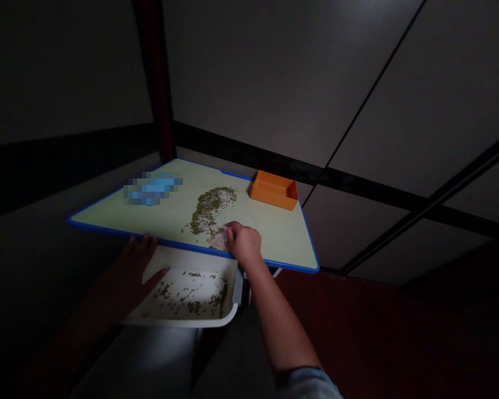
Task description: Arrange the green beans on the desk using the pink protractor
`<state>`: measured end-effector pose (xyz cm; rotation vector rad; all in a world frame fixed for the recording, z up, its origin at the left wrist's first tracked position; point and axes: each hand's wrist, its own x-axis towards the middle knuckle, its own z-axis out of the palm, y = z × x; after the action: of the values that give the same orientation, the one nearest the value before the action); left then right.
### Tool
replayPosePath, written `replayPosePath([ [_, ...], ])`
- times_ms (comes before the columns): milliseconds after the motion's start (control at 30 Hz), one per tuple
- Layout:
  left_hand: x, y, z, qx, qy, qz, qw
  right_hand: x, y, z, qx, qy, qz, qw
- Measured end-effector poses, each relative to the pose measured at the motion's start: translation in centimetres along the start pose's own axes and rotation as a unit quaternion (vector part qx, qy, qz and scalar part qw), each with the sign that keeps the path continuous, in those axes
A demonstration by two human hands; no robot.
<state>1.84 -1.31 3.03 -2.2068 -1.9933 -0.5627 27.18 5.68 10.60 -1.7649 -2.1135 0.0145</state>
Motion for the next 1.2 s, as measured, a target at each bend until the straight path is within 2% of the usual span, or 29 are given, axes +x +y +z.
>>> replayPosePath([
  [267, 0.0, 0.3, 0.0, 0.002, 0.006, -0.008, 1.0, 0.1, 1.0, 0.1, -0.001, 0.007, 0.038, 0.999],
  [600, 0.0, 0.2, 0.3, -0.012, 0.023, -0.004, 1.0, -0.2, -0.6, 1.0, 0.034, -0.003, 0.008, 0.999],
  [767, -0.2, 0.3, 0.3, -0.019, 0.03, -0.003, 0.999, -0.5, 0.3, 0.5, 0.082, 0.024, 0.028, 0.996],
  [933, -0.3, 0.6, -0.1, -0.013, 0.035, -0.008, 0.999, -0.4, 1.7, 0.3, 0.046, 0.019, 0.061, 0.997],
  [1200, -0.4, 1.3, -0.7, -0.014, 0.022, -0.022, 0.999, 0.2, 0.7, 1.3, 0.021, 0.03, 0.054, 0.998],
])
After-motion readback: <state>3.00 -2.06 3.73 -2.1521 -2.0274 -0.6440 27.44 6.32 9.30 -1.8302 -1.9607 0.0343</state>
